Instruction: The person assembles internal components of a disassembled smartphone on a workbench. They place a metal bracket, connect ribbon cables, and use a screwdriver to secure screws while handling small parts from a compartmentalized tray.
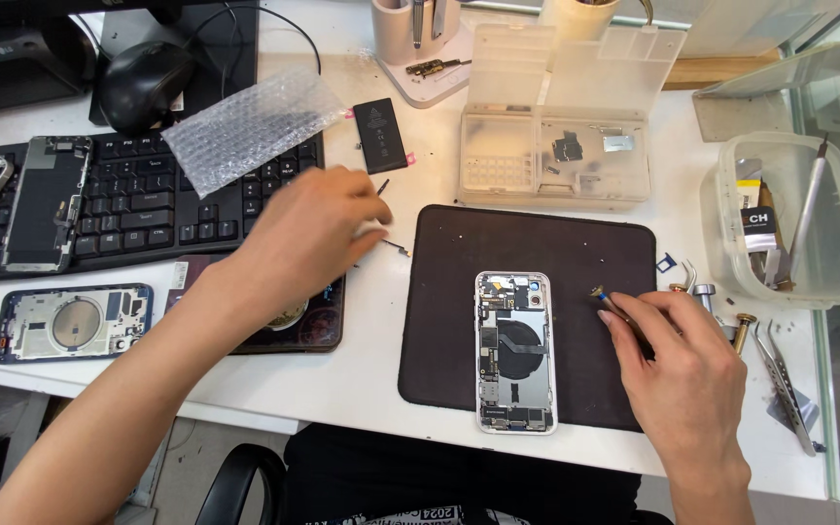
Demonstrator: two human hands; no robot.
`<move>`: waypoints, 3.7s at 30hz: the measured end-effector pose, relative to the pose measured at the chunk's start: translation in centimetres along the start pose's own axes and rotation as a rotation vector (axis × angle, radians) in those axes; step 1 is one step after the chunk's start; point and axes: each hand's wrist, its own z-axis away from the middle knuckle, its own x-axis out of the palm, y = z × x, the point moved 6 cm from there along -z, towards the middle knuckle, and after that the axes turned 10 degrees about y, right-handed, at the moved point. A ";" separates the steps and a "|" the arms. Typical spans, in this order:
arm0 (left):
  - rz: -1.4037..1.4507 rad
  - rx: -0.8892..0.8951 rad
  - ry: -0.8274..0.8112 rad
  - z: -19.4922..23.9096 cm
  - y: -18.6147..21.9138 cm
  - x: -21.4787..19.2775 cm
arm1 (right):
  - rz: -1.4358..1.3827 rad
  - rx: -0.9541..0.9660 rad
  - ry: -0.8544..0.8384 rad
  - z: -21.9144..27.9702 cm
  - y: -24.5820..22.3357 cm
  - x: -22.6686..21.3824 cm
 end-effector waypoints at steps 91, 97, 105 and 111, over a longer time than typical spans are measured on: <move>0.057 0.124 0.209 3.9 13.4 0.9 | -0.949 0.675 -0.252 5.3 0.2 0.3; 0.560 -0.255 0.216 7.1 13.5 1.2 | -0.789 0.456 -0.267 5.4 -3.1 -0.7; 0.580 -0.256 0.280 8.2 12.3 0.7 | -0.734 0.260 -0.344 5.5 -4.8 -0.6; 0.617 -0.395 0.060 7.4 11.1 1.8 | -0.778 0.104 -0.339 3.6 -5.8 -1.2</move>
